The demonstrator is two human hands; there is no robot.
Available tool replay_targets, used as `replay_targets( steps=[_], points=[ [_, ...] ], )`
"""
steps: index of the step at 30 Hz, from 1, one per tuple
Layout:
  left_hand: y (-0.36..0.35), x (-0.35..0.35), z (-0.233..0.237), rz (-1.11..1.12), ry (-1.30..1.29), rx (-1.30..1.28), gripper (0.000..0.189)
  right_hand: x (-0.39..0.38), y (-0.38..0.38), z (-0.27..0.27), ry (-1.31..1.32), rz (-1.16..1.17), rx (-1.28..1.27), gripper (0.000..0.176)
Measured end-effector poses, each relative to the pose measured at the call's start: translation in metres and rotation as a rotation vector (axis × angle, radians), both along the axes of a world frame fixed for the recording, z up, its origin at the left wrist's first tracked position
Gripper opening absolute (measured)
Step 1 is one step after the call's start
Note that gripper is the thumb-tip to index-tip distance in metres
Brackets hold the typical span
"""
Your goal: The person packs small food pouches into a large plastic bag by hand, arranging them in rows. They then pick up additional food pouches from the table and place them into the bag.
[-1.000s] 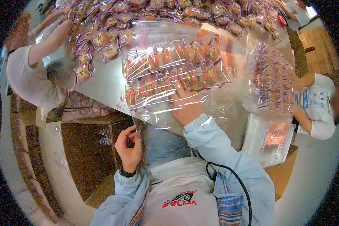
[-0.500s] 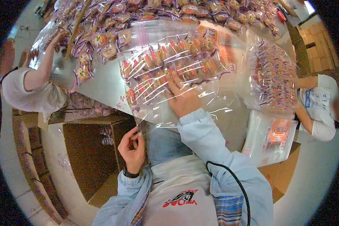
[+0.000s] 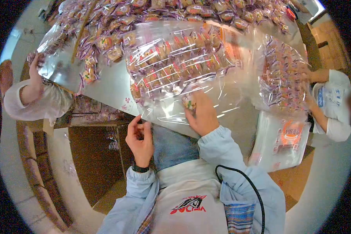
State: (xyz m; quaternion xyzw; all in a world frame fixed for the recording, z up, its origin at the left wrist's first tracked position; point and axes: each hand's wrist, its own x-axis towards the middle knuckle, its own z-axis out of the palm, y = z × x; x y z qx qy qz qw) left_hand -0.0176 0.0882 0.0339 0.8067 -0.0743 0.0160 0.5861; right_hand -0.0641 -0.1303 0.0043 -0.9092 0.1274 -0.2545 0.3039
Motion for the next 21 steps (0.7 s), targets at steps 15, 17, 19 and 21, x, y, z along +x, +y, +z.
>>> replay_targets(
  steps=[15,17,19,21],
  points=[
    [0.003,-0.001,-0.014,0.036,-0.033,0.048,0.022,0.028,0.058,0.009,-0.107,0.65,0.369,0.075],
    [0.003,0.003,-0.019,0.049,-0.075,-0.002,0.019,0.02,0.055,0.006,-0.129,0.633,0.517,0.072],
    [-0.001,0.004,-0.018,0.036,0.003,-0.107,0.017,0.022,0.053,-0.006,-0.153,0.575,0.517,0.066],
    [0.001,0.005,-0.024,0.004,0.068,-0.147,0.017,0.023,0.054,-0.013,-0.095,0.547,0.635,0.063]
  ],
)
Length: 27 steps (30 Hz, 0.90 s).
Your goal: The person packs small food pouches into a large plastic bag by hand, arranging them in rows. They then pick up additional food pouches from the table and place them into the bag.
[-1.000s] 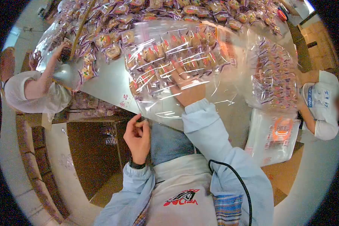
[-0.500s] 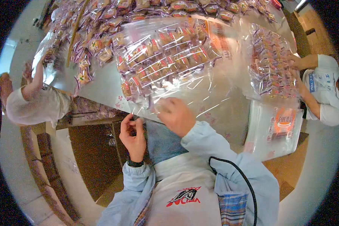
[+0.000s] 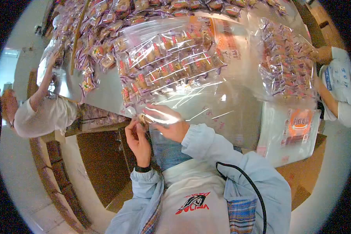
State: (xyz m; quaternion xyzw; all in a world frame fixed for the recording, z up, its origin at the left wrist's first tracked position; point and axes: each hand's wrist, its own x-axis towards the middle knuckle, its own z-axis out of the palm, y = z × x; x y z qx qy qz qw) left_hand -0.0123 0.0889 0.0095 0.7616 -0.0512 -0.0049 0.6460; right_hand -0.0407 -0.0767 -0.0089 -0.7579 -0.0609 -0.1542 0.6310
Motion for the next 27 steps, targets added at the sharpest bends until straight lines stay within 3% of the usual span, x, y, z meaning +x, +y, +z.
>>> replay_targets(
  steps=[2,4,6,9,13,19,25,27],
  points=[
    [0.008,-0.003,-0.008,0.006,0.044,0.032,0.017,0.001,0.001,-0.001,0.085,-0.03,0.048,0.061],
    [0.002,-0.004,-0.002,0.04,0.002,0.018,0.016,0.001,0.004,-0.003,-0.023,0.074,-0.051,0.059],
    [0.008,-0.005,-0.001,0.048,0.013,0.055,0.016,-0.002,0.008,0.004,0.002,0.285,0.013,0.056],
    [0.012,-0.008,0.006,0.047,-0.011,0.172,0.015,0.009,0.017,-0.005,-0.044,0.172,0.054,0.055],
    [0.006,-0.014,0.018,0.076,-0.011,0.173,0.018,0.029,0.015,-0.002,-0.222,0.035,-0.249,0.048],
    [0.006,-0.013,0.02,0.032,-0.009,0.174,0.018,0.039,0.012,-0.009,-0.208,-0.041,-0.506,0.045],
    [0.017,-0.015,0.011,-0.023,-0.055,0.317,0.014,0.043,0.016,-0.003,-0.292,-0.245,-0.562,0.05],
    [0.019,-0.016,0.015,-0.019,0.086,0.363,0.012,0.043,0.022,-0.002,-0.198,-0.223,-0.489,0.055]
  ],
)
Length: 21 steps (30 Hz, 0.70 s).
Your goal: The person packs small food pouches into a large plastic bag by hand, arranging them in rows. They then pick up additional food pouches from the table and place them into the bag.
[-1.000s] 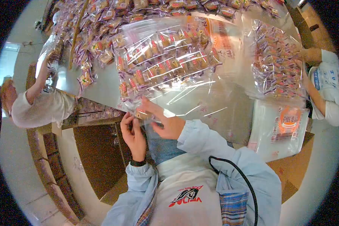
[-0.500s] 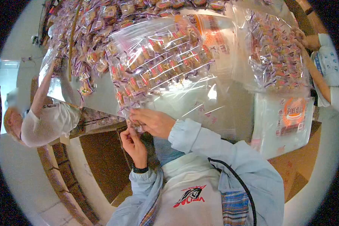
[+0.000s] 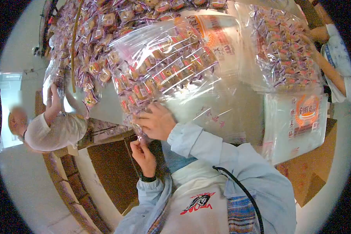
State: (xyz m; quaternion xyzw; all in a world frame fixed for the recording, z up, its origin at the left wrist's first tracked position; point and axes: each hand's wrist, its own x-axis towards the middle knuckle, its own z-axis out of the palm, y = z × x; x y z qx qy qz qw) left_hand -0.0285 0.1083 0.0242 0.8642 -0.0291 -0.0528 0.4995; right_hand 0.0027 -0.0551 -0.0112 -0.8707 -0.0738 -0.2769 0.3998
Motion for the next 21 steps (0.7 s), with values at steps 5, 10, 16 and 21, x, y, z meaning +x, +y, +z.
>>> replay_targets(
  steps=[5,10,16,21],
  points=[
    [-0.014,0.011,0.004,0.025,-0.202,-0.13,0.033,-0.01,-0.004,0.0,0.112,0.241,0.289,0.066],
    [-0.02,0.031,0.006,-0.052,-0.153,-0.045,0.058,-0.025,-0.009,0.005,0.283,0.243,0.478,0.07],
    [-0.015,0.036,-0.004,-0.092,-0.131,-0.034,0.068,-0.018,-0.01,0.009,0.187,0.192,0.284,0.066],
    [-0.021,0.03,0.013,-0.095,-0.157,-0.125,0.062,-0.013,-0.004,0.008,0.244,0.133,0.285,0.064]
  ],
)
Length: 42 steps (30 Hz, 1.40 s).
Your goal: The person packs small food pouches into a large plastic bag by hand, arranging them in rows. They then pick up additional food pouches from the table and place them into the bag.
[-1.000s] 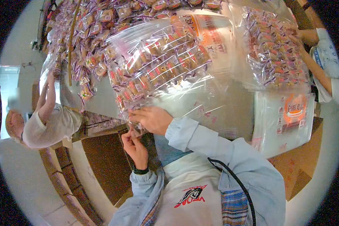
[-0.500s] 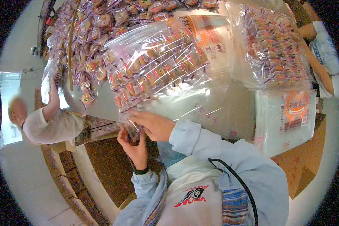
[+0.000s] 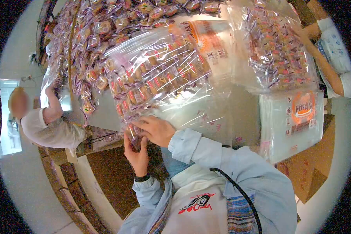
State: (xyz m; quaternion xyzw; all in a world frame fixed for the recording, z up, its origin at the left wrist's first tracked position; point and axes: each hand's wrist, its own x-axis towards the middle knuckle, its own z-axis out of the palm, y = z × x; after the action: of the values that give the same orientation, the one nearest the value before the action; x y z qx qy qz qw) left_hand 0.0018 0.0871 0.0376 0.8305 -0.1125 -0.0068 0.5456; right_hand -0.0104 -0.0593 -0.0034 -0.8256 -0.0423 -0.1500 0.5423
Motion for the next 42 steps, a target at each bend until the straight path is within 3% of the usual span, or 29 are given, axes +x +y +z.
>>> replay_targets(
  steps=[4,7,8,10,13,15,17,18,20,22,31,32,35,36,38,42],
  points=[
    [0.008,-0.002,-0.008,0.067,-0.028,0.079,0.062,0.0,0.009,0.008,-0.105,-0.124,-0.16,0.064],
    [0.015,0.001,-0.021,0.056,-0.004,0.068,0.065,-0.031,0.001,0.034,-0.077,-0.074,-0.257,0.065],
    [0.015,0.003,-0.024,0.045,0.015,0.047,0.066,-0.049,-0.002,0.047,-0.057,-0.015,-0.218,0.065],
    [0.016,0.004,-0.03,0.059,-0.032,0.028,0.067,-0.08,-0.029,0.067,0.07,0.36,-0.111,0.059],
    [0.018,0.002,-0.032,0.067,0.005,-0.018,0.068,-0.083,-0.093,0.112,-0.044,0.627,0.169,0.052],
    [0.017,0.0,-0.029,0.066,0.061,-0.038,0.068,-0.066,-0.146,0.148,-0.029,0.146,-0.083,0.042],
    [0.016,-0.003,-0.03,0.059,0.027,-0.049,0.067,-0.017,-0.191,0.154,-0.103,-0.29,-0.037,0.038],
    [0.015,-0.003,-0.03,0.055,-0.009,-0.036,0.067,0.015,-0.229,0.137,-0.209,-0.346,-0.188,0.054],
    [0.012,-0.003,-0.029,0.061,-0.033,-0.027,0.067,0.069,-0.283,0.111,-0.079,-0.478,-0.389,0.079],
    [0.01,-0.005,-0.027,0.081,-0.004,-0.032,0.066,0.124,-0.32,0.069,-0.017,-0.474,-0.55,0.098],
    [-0.002,-0.005,-0.016,0.113,0.069,0.0,0.062,0.263,-0.297,0.036,0.523,-0.572,-0.623,0.129],
    [-0.004,-0.006,-0.016,0.11,0.061,0.016,0.062,0.267,-0.303,0.026,0.409,-0.584,-0.634,0.131],
    [-0.003,-0.007,-0.017,0.161,0.064,0.012,0.06,0.271,-0.333,0.029,0.411,-0.486,-0.583,0.121],
    [0.0,-0.005,-0.019,0.179,0.044,0.005,0.06,0.268,-0.334,0.023,0.41,-0.586,-0.736,0.111],
    [0.004,-0.004,-0.03,0.28,0.082,-0.062,0.066,0.26,-0.321,0.024,0.387,-0.639,-0.796,0.107],
    [-0.001,0.007,-0.022,0.201,0.061,-0.017,0.07,0.268,-0.313,0.016,0.346,-0.696,-0.9,0.107]
  ],
)
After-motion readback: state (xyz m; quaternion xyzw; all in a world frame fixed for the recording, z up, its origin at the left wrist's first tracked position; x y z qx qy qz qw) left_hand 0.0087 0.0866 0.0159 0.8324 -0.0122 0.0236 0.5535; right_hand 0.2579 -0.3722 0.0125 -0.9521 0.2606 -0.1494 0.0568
